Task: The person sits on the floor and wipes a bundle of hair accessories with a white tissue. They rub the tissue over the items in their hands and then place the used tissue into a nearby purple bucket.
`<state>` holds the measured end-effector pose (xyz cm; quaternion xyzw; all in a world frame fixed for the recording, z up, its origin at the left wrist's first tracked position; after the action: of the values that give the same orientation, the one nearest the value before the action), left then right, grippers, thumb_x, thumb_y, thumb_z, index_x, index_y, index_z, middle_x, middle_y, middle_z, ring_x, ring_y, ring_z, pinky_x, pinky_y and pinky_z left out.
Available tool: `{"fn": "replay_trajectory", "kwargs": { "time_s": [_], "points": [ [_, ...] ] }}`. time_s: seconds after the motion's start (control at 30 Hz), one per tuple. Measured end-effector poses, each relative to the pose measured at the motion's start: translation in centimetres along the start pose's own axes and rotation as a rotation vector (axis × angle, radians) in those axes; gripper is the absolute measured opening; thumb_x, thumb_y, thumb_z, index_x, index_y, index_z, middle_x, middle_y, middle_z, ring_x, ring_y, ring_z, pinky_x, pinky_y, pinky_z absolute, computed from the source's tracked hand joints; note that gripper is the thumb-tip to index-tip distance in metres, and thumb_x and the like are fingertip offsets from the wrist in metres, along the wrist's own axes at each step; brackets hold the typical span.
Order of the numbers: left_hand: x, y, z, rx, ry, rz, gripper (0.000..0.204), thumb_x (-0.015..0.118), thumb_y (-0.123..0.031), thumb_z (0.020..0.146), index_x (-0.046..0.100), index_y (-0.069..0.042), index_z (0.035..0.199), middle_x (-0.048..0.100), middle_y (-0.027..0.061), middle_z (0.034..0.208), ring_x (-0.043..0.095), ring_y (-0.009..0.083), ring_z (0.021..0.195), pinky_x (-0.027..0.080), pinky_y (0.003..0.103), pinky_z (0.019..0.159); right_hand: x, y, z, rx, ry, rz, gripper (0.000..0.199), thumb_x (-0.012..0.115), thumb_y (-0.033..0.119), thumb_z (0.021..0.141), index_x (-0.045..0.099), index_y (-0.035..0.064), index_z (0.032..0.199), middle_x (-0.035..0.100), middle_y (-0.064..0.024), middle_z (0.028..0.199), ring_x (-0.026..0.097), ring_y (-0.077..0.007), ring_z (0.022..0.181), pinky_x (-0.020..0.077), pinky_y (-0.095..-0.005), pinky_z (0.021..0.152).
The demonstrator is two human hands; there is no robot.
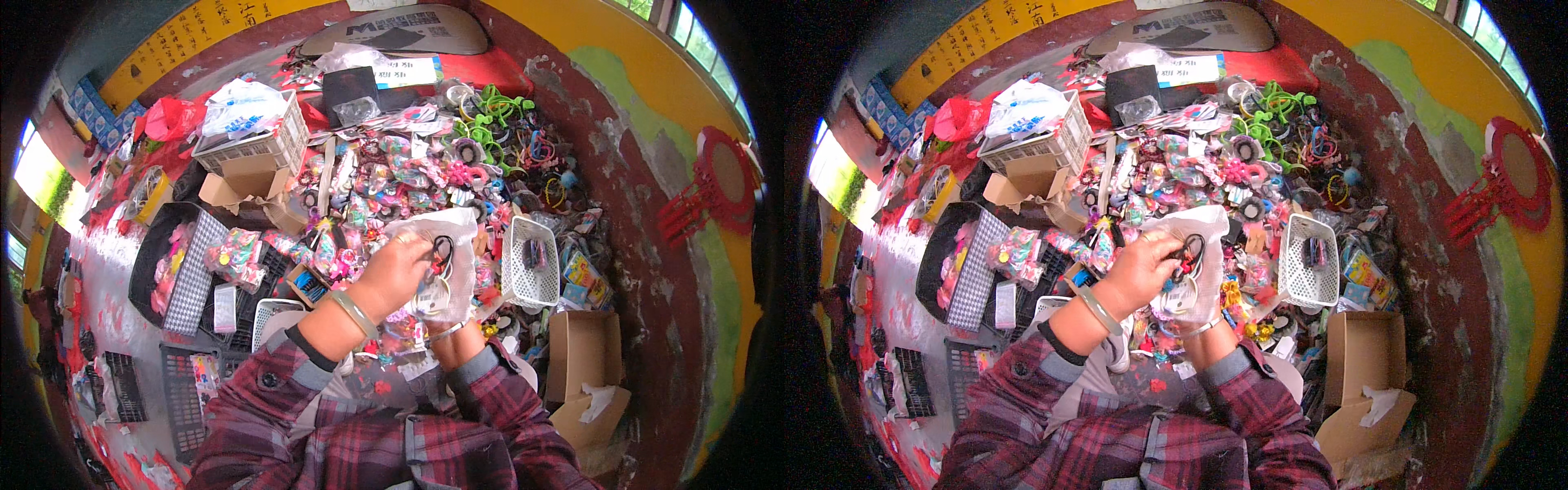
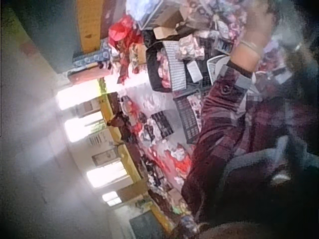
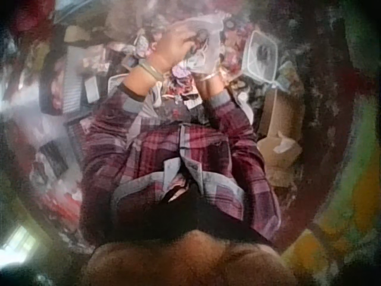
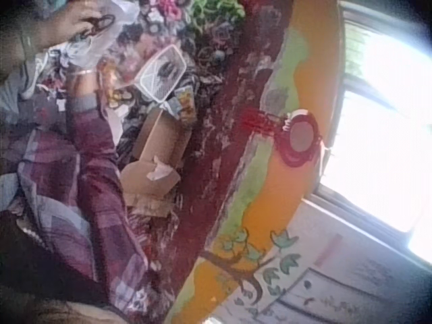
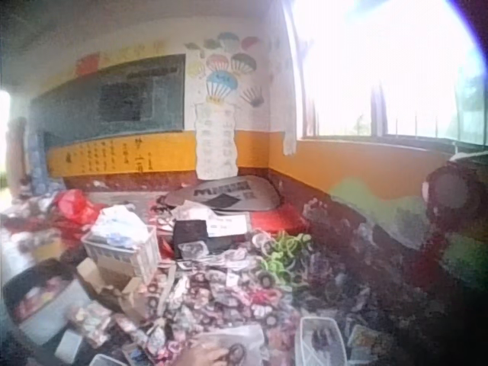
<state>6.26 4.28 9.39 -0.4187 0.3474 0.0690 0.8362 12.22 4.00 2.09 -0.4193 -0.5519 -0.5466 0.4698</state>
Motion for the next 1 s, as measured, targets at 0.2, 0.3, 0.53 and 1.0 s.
{"fn": "replay_trajectory", "kwargs": {
  "time_s": [0.2,0.3,0.53,1.0],
  "points": [
    [2.7,-0.2,0.5,0.101,0.277,0.359,0.027,0.059,-0.014,0.077,0.062,-0.006,0.103,0.060,0.0151,0.102,0.056,0.0298,0.096,0.041,0.037,0.088,-2.3,-2.2,-1.2,0.112,-0.262,-0.049,0.052,0.050,0.050,0.087,0.048,0.0096,0.121,0.057,-0.0100,0.110,0.055,-0.0238,0.105,0.0453,-0.0370,0.090],
    [-0.7,-1.1,1.5,0.227,0.017,0.238,0.028,0.058,-0.015,0.079,0.062,-0.008,0.106,0.058,0.0138,0.109,0.054,0.0273,0.100,0.039,0.035,0.090,-3.0,-0.9,-0.5,0.019,-0.329,-0.057,0.052,0.050,0.050,0.087,0.049,0.0101,0.120,0.058,-0.0089,0.109,0.056,-0.0233,0.102,0.0476,-0.0375,0.087],
    [2.6,14.0,-6.0,-0.567,-0.391,-0.983,0.034,0.044,-0.001,0.088,0.046,0.000,0.123,0.049,0.0086,0.122,0.047,0.0158,0.112,0.035,0.030,0.098,-1.5,0.8,0.9,-0.053,-0.255,-0.034,0.049,0.047,0.049,0.088,0.056,0.0031,0.103,0.063,-0.0113,0.084,0.062,-0.0252,0.078,0.0537,-0.0379,0.071],
    [3.3,3.1,-4.6,-0.386,-0.287,-0.624,0.045,0.038,-0.029,0.096,0.037,0.004,0.128,0.048,0.0173,0.125,0.048,0.0248,0.114,0.034,0.035,0.100,0.1,1.9,0.7,-0.263,-0.208,-0.260,0.046,0.040,0.042,0.093,0.045,0.0065,0.122,0.058,-0.0079,0.105,0.057,-0.0229,0.095,0.0469,-0.0372,0.084]
  ]
}}
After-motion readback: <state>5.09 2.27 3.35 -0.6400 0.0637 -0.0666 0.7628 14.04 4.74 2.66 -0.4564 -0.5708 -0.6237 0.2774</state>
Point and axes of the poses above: each hand's wrist, its own z-axis towards the middle knuckle, its own x-axis out of the palm, y = z × x, the point moved 9 cm from there along z, towards the middle knuckle
